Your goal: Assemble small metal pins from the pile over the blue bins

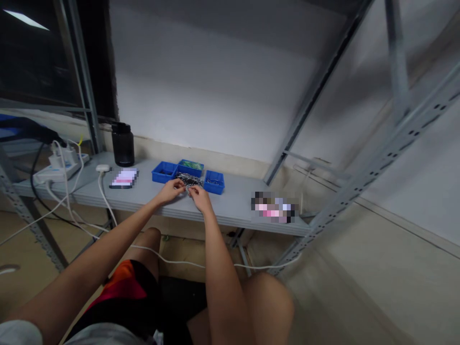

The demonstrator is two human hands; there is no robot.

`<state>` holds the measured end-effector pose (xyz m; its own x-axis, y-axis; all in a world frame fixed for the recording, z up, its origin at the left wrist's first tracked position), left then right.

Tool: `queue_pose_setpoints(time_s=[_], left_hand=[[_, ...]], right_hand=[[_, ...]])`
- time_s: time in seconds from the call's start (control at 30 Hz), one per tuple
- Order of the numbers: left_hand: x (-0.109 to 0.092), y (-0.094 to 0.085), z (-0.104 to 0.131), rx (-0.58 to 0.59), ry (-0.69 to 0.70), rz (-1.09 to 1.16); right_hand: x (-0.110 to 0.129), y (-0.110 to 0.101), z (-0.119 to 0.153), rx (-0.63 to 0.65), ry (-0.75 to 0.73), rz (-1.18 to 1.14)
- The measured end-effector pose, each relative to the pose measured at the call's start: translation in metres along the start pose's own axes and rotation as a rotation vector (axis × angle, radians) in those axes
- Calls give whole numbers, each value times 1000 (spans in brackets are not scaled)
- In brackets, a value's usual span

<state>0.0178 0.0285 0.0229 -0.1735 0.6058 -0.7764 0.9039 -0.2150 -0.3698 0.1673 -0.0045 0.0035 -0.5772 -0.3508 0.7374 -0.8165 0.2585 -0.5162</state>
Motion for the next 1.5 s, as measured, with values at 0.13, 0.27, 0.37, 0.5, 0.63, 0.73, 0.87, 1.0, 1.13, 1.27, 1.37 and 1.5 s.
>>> queue_pose_setpoints(time_s=[0.13, 0.27, 0.37, 0.5, 0.63, 0.73, 0.87, 1.0, 1.13, 1.27, 1.37, 1.5], left_hand=[[0, 2, 0, 59, 5, -14], [0, 3, 0, 84, 9, -27], [0, 3, 1, 92, 13, -34], [1, 3, 1, 92, 10, -40], [3, 4, 0, 86, 9, -47], [3, 4, 0, 73, 8, -57], [2, 2, 1, 62, 16, -74], [0, 1, 2, 44, 24, -82], [-3, 0, 2, 28, 26, -70], [-9, -1, 2, 18, 52, -42], [-14, 0, 3, 48, 77, -20], [-14, 2, 2, 64, 83, -8]], right_hand=[[-3, 0, 0, -14, 17, -22], [-3, 0, 0, -19, 19, -33], [-2, 0, 0, -19, 17, -33], [-1, -1, 1, -14, 9, -33], [0, -1, 1, -12, 6, -41], [-2, -1, 1, -26, 13, -48], [-4, -2, 0, -54, 35, -62], [-6, -4, 0, -68, 48, -72], [-8, -4, -1, -64, 51, -71], [-5, 0, -1, -18, 28, -56], [-1, 2, 0, 34, -10, -33], [2, 2, 1, 67, -45, -7]])
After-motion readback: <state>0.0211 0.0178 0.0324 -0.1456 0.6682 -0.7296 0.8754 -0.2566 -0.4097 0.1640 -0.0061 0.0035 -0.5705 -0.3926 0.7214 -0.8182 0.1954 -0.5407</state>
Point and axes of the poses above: each hand's wrist, its own z-axis away from the middle knuckle, its own y-axis out of the palm, x = y × z, the point moved 4 cm from there along -z, towards the middle knuckle, and after that the axes turned 8 degrees about z, right-handed, at the moved point
